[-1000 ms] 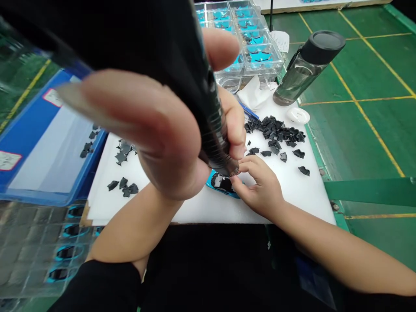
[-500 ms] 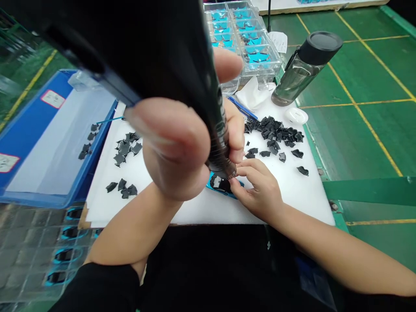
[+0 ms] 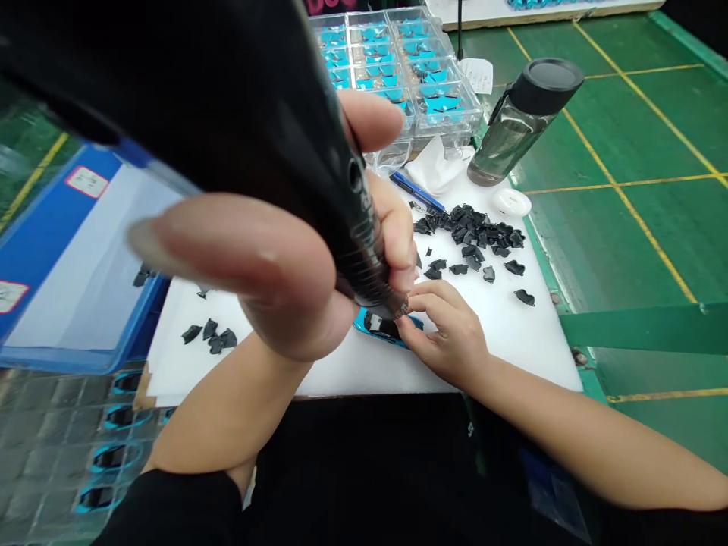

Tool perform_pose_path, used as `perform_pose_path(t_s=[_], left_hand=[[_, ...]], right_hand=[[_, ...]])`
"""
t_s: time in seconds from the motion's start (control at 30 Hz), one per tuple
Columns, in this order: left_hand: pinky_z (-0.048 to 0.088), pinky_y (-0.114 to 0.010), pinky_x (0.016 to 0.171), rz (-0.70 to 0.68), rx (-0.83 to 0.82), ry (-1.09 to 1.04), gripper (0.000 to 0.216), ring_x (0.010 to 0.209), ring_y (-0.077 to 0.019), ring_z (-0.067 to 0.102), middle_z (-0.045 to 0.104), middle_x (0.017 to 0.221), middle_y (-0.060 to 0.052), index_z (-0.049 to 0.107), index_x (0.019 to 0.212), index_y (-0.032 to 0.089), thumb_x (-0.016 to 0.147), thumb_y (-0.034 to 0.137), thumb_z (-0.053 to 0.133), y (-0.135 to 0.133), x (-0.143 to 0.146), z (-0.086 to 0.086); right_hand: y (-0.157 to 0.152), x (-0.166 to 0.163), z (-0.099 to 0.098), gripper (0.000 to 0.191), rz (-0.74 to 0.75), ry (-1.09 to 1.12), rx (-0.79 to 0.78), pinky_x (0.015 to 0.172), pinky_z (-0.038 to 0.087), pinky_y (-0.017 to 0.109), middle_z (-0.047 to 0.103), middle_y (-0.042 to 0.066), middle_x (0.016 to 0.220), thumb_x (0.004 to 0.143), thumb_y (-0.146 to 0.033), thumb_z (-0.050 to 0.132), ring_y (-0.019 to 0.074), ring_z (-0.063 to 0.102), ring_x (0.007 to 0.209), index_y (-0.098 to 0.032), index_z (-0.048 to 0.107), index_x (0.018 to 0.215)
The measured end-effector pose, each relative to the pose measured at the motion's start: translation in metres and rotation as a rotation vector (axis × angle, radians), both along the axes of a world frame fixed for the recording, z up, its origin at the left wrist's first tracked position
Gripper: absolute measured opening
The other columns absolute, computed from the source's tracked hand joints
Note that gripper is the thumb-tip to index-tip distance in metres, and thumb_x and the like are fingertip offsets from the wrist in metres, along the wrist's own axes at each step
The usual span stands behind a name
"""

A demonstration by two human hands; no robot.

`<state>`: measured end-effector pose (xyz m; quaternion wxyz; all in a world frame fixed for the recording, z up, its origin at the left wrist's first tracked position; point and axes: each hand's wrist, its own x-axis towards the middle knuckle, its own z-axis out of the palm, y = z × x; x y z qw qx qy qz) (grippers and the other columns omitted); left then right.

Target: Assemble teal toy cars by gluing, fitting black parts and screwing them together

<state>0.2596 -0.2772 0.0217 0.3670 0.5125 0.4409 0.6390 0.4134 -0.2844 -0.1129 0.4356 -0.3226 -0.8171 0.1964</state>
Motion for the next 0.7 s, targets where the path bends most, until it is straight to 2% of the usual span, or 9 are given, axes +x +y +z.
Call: perform_pose_path(t_s=[0.1, 0.2, 0.27, 0.4, 0.53, 0.63, 0.7], left_hand=[[0.047, -0.026, 0.045, -0.136, 0.009, -0.087, 0.075, 0.039, -0.0112, 0.057, 0.052, 0.050, 0.008, 0.048, 0.091, 0.024, 0.079, 0.090, 0.016, 0.000, 0.000, 0.000], [0.047, -0.026, 0.043, -0.161, -0.009, -0.126, 0.074, 0.034, -0.0097, 0.053, 0.053, 0.048, 0.009, 0.048, 0.089, 0.025, 0.080, 0.088, 0.012, -0.001, 0.000, 0.001], [0.046, -0.026, 0.042, -0.160, 0.007, -0.142, 0.073, 0.034, -0.0100, 0.052, 0.052, 0.046, 0.008, 0.050, 0.089, 0.024, 0.080, 0.089, 0.016, -0.001, -0.001, -0.001], [0.045, -0.028, 0.042, -0.144, 0.099, -0.148, 0.072, 0.037, -0.0110, 0.052, 0.051, 0.048, 0.007, 0.057, 0.093, 0.023, 0.078, 0.089, 0.032, 0.000, -0.005, -0.009], [0.047, -0.030, 0.046, -0.065, 0.177, -0.143, 0.061, 0.048, -0.0120, 0.058, 0.056, 0.060, 0.005, 0.063, 0.104, 0.023, 0.079, 0.078, 0.052, 0.007, -0.004, -0.014], [0.049, -0.028, 0.051, 0.055, 0.282, -0.100, 0.049, 0.059, -0.0124, 0.063, 0.057, 0.067, 0.006, 0.057, 0.097, 0.022, 0.077, 0.066, 0.068, 0.020, 0.003, -0.006], [0.051, -0.027, 0.056, 0.060, 0.347, -0.018, 0.051, 0.072, -0.0140, 0.068, 0.059, 0.076, 0.004, 0.053, 0.093, 0.019, 0.078, 0.066, 0.066, 0.029, 0.005, 0.003]], right_hand=[[-0.001, 0.000, 0.000, 0.009, 0.011, 0.029, -0.021, 0.072, 0.054, 0.035, 0.065, 0.007, 0.088, 0.088, -0.012, 0.066, 0.0197, 0.063, 0.082, -0.019, 0.061, 0.088], [-0.001, 0.000, -0.001, 0.010, 0.010, 0.055, -0.039, 0.072, 0.054, 0.034, 0.065, 0.006, 0.088, 0.088, -0.013, 0.068, 0.0189, 0.063, 0.081, -0.020, 0.061, 0.089], [-0.001, 0.000, -0.001, 0.016, 0.005, 0.068, -0.042, 0.074, 0.054, 0.035, 0.064, 0.006, 0.090, 0.086, -0.017, 0.073, 0.0199, 0.063, 0.084, -0.020, 0.060, 0.094], [-0.001, 0.001, 0.000, 0.047, -0.035, 0.035, -0.049, 0.082, 0.053, 0.043, 0.063, 0.011, 0.099, 0.077, -0.039, 0.083, 0.0273, 0.062, 0.095, -0.019, 0.056, 0.111], [-0.004, 0.000, -0.002, 0.069, -0.038, -0.210, -0.134, 0.089, 0.050, 0.052, 0.062, 0.019, 0.110, 0.069, -0.057, 0.082, 0.0354, 0.060, 0.104, -0.014, 0.056, 0.117], [-0.006, -0.001, -0.007, 0.062, -0.008, -0.429, -0.141, 0.090, 0.048, 0.054, 0.062, 0.020, 0.114, 0.072, -0.053, 0.081, 0.0376, 0.059, 0.105, -0.012, 0.062, 0.115], [-0.005, -0.001, -0.008, 0.049, 0.011, -0.476, -0.141, 0.089, 0.048, 0.054, 0.063, 0.019, 0.114, 0.077, -0.045, 0.079, 0.0363, 0.059, 0.104, -0.014, 0.065, 0.113]])
